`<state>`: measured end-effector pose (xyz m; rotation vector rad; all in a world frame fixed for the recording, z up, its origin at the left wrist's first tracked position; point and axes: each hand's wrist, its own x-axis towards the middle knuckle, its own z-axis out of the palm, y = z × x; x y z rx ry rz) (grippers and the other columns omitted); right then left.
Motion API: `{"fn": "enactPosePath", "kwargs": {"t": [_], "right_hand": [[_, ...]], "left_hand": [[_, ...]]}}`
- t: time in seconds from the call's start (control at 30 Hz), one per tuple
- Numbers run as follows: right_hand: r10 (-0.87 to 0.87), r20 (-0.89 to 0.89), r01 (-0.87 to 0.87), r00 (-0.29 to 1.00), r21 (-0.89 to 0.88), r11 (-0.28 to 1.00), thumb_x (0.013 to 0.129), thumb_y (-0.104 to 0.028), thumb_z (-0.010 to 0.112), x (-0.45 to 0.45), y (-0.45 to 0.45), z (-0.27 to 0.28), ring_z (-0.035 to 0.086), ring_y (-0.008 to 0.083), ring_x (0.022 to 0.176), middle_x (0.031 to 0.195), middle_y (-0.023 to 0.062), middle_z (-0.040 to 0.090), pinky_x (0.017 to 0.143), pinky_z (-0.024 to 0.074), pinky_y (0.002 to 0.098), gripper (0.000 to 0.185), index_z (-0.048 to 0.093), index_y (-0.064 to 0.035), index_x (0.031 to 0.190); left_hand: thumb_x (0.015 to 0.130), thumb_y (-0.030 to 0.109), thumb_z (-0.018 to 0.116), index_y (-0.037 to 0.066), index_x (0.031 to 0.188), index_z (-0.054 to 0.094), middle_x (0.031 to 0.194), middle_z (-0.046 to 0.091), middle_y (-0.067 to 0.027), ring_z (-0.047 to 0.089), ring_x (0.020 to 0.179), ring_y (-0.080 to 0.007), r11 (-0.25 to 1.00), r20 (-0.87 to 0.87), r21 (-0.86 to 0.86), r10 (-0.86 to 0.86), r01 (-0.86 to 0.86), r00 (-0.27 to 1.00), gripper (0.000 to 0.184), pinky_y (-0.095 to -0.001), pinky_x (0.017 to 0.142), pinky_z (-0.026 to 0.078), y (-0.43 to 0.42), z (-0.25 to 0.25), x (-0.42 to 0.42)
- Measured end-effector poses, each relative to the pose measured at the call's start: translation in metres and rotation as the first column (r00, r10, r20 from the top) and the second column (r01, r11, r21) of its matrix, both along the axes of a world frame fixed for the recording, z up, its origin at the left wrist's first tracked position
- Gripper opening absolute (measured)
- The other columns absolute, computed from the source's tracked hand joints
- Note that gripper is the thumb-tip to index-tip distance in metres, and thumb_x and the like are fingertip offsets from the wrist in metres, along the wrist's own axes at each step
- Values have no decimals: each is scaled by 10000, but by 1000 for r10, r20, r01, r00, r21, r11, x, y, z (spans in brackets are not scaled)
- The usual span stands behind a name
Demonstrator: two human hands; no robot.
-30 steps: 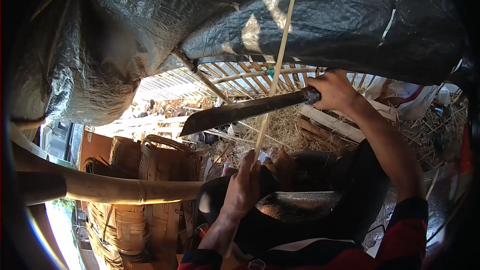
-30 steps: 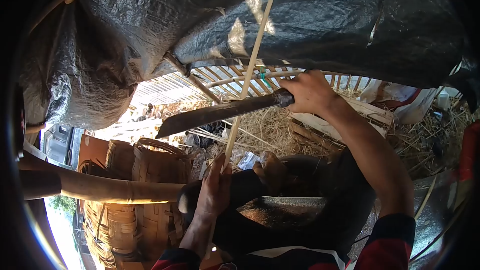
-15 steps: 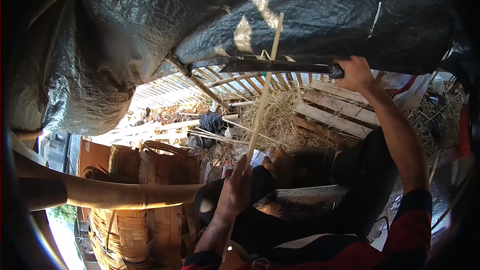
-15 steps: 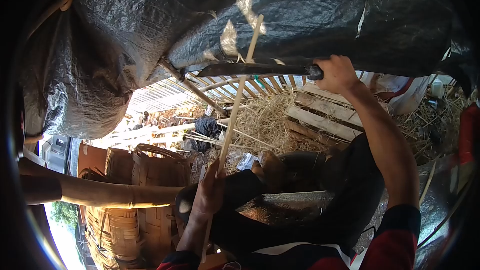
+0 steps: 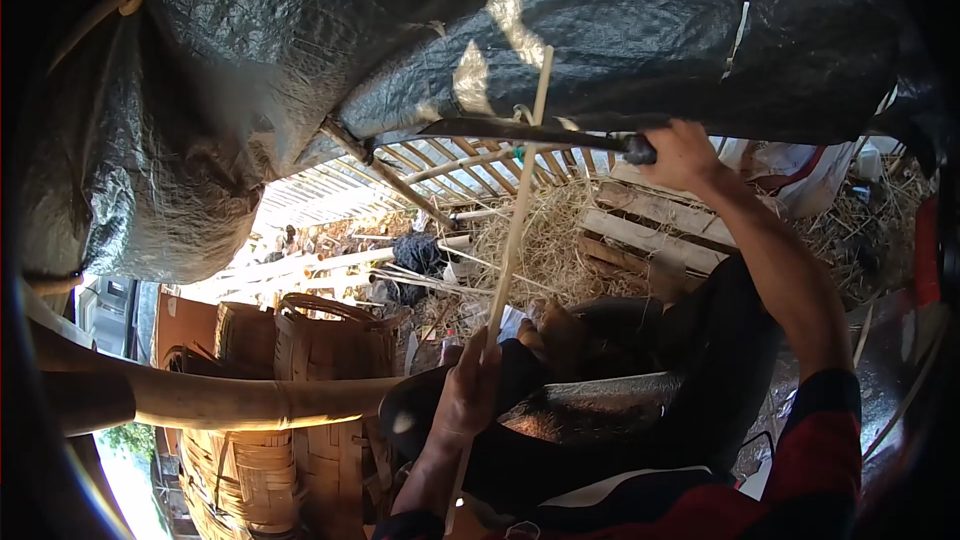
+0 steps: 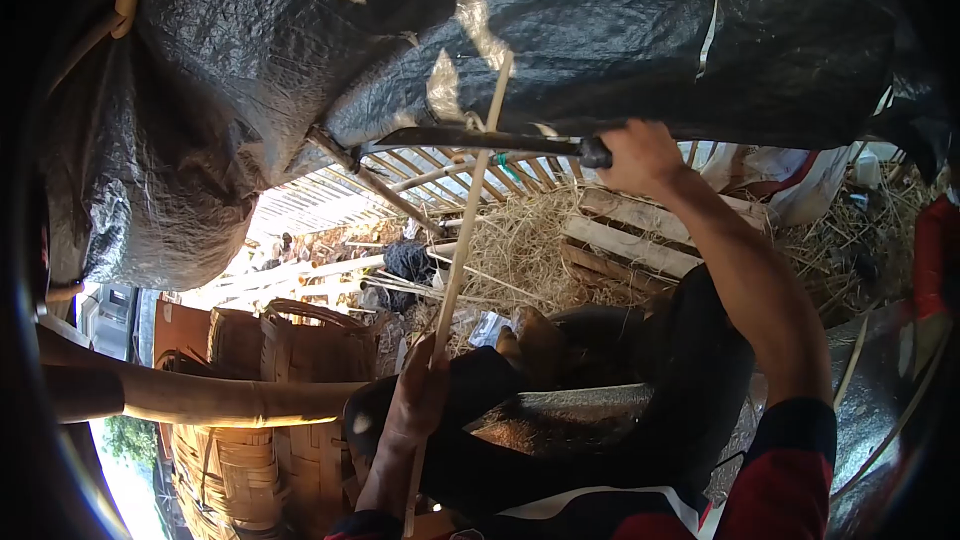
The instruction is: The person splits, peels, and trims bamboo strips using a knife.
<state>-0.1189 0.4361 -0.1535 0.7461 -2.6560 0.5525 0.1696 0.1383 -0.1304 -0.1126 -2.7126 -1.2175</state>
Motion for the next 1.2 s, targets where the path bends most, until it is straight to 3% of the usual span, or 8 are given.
{"fn": "enactPosePath", "kwargs": {"t": [0.23,0.4,0.67,0.8,0.9,1.0,1.03,1.2], "right_hand": [[292,67,-299,954,180,937,620,-247,697,24,-29,13,655,291,694,731,100,654,644,520,392,382,674,-174,995],[-122,150,130,981,-44,991,676,-264,716,-11,12,1,660,323,749,793,139,671,711,528,418,296,685,-108,926],[387,153,-416,909,284,864,664,-240,700,38,-35,31,651,322,716,781,120,672,664,516,410,233,683,-140,874],[-162,269,180,950,-43,983,660,-290,718,-27,18,4,658,329,758,784,137,667,723,533,426,302,677,-106,896],[-230,243,231,942,27,973,678,-262,700,-19,25,-7,637,358,824,824,169,662,746,518,447,311,662,-91,935],[-21,46,21,999,-11,1000,675,-281,695,11,5,15,658,322,741,744,142,656,711,532,428,293,673,-108,911],[79,-12,-79,997,17,997,669,-277,693,22,-4,12,657,305,714,709,114,646,700,529,417,302,673,-126,929],[414,20,-402,910,277,873,638,-273,708,32,-19,20,657,278,673,665,83,637,680,525,395,321,662,-154,933]], "left_hand": [[937,59,534,0,1263,434,693,576,-121,527,571,-144,995,-133,-45,-96,90,987,346,-289,510,423,10,5,2],[934,42,526,-7,1279,431,746,552,-82,495,617,-111,996,45,91,-5,1,999,361,-255,545,418,-6,3,13],[946,49,504,-18,1269,443,763,512,-9,446,647,-54,986,153,167,-13,-13,988,335,-218,550,377,7,6,1],[952,74,507,-20,1259,444,749,501,-19,435,656,-76,951,340,257,78,-172,937,328,-223,580,395,-3,17,7],[958,16,459,10,1311,427,717,405,74,328,562,13,937,191,346,-14,-53,982,354,-160,472,270,-1,0,5],[947,4,477,3,1315,420,746,423,58,350,598,13,964,188,264,-7,-44,982,373,-159,489,291,2,3,5],[937,3,498,-7,1312,417,800,450,37,383,642,10,993,-154,17,-113,117,982,384,-162,510,309,6,-1,-3],[936,15,510,-24,1281,439,842,476,24,403,660,-4,977,106,211,-40,17,994,355,-176,529,324,15,12,1]]}}
